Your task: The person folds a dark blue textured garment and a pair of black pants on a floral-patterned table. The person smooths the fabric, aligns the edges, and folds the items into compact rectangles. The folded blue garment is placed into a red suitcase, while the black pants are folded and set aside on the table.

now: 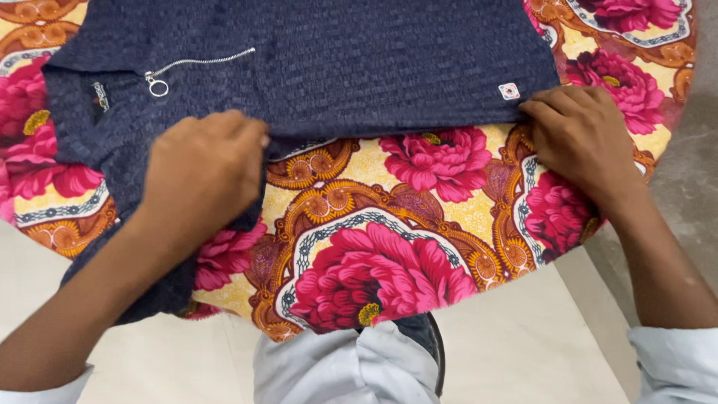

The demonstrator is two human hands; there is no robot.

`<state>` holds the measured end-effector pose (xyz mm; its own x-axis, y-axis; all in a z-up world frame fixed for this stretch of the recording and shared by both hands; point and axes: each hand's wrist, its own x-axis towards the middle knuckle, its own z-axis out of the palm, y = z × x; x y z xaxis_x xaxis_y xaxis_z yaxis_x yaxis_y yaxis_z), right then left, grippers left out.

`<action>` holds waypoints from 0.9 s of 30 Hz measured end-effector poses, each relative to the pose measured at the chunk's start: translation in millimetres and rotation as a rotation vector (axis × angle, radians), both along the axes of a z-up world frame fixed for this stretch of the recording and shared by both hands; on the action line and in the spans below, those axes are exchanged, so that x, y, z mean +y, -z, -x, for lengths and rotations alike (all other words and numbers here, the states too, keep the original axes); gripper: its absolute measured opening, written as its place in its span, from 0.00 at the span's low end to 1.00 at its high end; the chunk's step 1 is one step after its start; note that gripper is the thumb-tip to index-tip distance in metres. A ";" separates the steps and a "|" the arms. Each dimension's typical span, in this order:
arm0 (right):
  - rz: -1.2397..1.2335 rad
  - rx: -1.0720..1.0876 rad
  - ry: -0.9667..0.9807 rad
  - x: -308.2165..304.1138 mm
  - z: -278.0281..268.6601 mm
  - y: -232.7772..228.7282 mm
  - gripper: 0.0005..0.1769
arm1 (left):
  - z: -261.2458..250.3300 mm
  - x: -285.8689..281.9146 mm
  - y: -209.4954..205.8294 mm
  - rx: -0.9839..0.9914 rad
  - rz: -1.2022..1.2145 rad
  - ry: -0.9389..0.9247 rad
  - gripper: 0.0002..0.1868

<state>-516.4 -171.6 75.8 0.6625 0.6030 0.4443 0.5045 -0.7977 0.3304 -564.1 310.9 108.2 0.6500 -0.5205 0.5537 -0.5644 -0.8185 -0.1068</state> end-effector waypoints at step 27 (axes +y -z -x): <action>-0.634 -0.035 -0.212 -18.2 -247.3 24.4 0.07 | -186.5 91.7 33.5 0.082 -0.057 -0.064 0.06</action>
